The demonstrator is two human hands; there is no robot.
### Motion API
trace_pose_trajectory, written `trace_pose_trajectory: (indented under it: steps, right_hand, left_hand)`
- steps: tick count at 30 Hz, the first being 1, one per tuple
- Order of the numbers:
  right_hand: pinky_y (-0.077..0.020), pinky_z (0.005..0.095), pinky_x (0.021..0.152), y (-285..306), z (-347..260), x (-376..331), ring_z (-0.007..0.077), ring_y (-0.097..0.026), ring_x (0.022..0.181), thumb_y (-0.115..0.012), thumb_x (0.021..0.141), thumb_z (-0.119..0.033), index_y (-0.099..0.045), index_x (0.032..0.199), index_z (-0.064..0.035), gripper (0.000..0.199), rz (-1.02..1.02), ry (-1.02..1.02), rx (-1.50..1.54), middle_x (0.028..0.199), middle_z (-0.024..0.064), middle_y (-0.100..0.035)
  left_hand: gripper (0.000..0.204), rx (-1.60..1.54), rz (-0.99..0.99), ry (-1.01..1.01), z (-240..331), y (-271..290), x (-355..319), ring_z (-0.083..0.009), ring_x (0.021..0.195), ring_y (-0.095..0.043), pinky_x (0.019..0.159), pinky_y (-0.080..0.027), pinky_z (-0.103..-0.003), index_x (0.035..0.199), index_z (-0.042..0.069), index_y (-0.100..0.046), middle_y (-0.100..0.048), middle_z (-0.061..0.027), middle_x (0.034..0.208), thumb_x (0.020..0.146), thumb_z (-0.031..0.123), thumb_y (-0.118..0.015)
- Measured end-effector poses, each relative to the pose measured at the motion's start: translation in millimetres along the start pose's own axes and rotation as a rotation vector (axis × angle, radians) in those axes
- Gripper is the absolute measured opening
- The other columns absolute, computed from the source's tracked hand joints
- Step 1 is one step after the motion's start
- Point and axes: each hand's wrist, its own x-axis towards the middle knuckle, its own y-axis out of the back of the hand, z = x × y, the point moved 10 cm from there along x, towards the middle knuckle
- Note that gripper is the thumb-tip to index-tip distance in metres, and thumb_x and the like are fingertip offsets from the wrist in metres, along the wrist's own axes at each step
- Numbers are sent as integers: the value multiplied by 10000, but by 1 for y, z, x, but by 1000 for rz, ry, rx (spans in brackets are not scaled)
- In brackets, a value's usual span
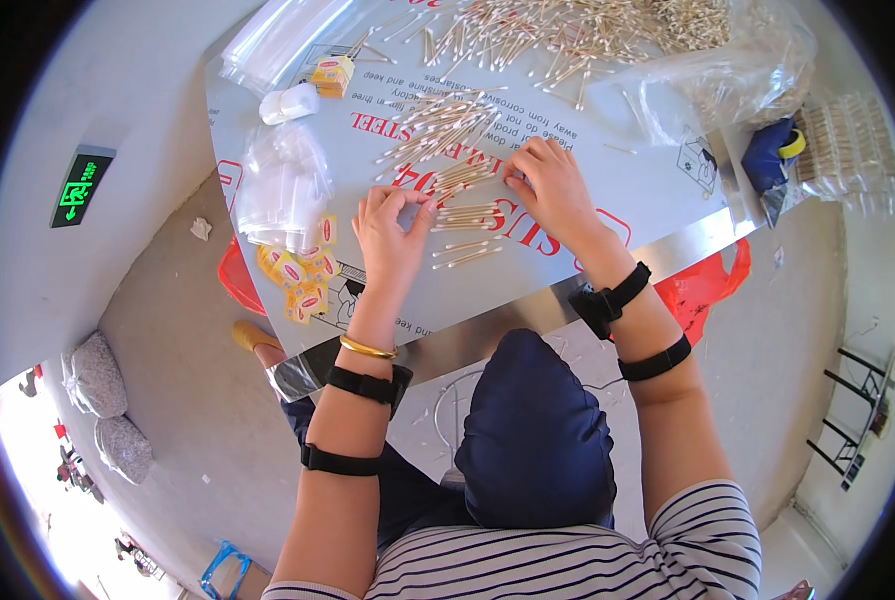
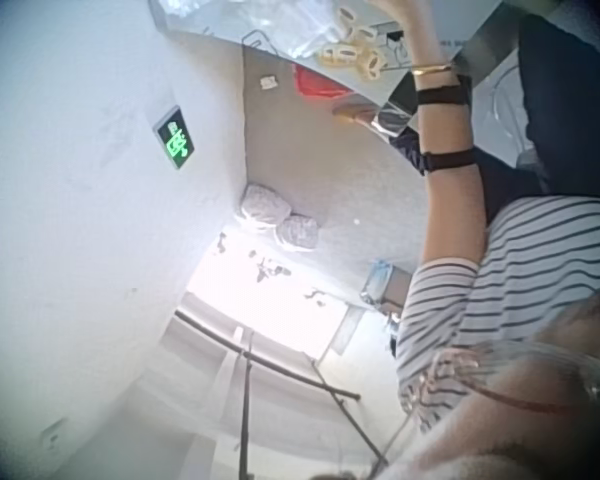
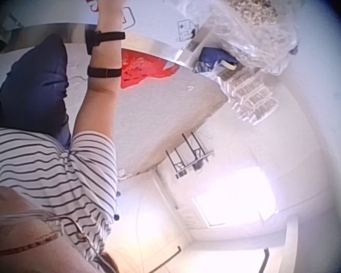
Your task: The person gathers cotton swabs into a stack by hand, places them into a small plastic bag, and applies a small sticker to the front of the bag.
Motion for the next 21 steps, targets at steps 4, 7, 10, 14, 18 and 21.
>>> trace_pose_trajectory:
  steps: [4, 7, 10, 14, 18, 21]
  right_hand:
    - [-464, 430, 895, 1, 2, 1, 288, -586, 1009, -726, 878, -79, -703, 953, -117, 87, 1, -3, -9, 977, 51, -610]
    - [-464, 432, 896, 1, 6, 1, 288, -588, 1011, -724, 877, -73, -704, 951, -117, 88, 6, -10, -15, 973, 50, -611]
    - [-465, 434, 895, 4, 7, 1, 289, -588, 1015, -725, 874, -71, -703, 947, -116, 88, 18, -4, -10, 970, 49, -612]
    - [-465, 432, 894, 3, 7, 2, 292, -585, 1022, -728, 875, -83, -694, 934, -111, 74, 2, 16, -13, 975, 49, -614]
    - [-461, 425, 898, -5, -2, 7, 284, -582, 1026, -726, 878, -92, -686, 924, -113, 64, -26, 47, -59, 983, 47, -611]
    - [-453, 440, 934, -13, -15, 13, 286, -573, 1015, -735, 863, -75, -663, 940, -103, 109, -32, 71, -22, 976, 45, -600]
  left_hand:
    - [103, 29, -14, 14, -2, 0, 3, -250, 1043, -581, 963, -396, -412, 941, 164, -766, -644, -10, 1040, 872, 222, -816]
    - [96, 66, -28, 13, -1, 0, 3, -249, 1046, -580, 967, -394, -413, 944, 173, -772, -641, -9, 1039, 868, 211, -817]
    - [97, 74, -56, -17, 3, 0, 3, -246, 1056, -576, 974, -389, -416, 946, 181, -776, -636, -4, 1037, 863, 204, -820]
    - [99, 77, -96, -41, 4, -3, 5, -237, 1073, -570, 980, -381, -415, 949, 186, -781, -632, 2, 1041, 860, 200, -821]
    - [99, 99, -118, -58, 8, -4, 6, -234, 1071, -573, 976, -380, -413, 952, 184, -779, -633, 5, 1048, 863, 207, -818]
    - [99, 109, -116, -28, 6, -6, 9, -234, 1071, -580, 970, -380, -415, 942, 179, -772, -637, 7, 1046, 864, 221, -814]
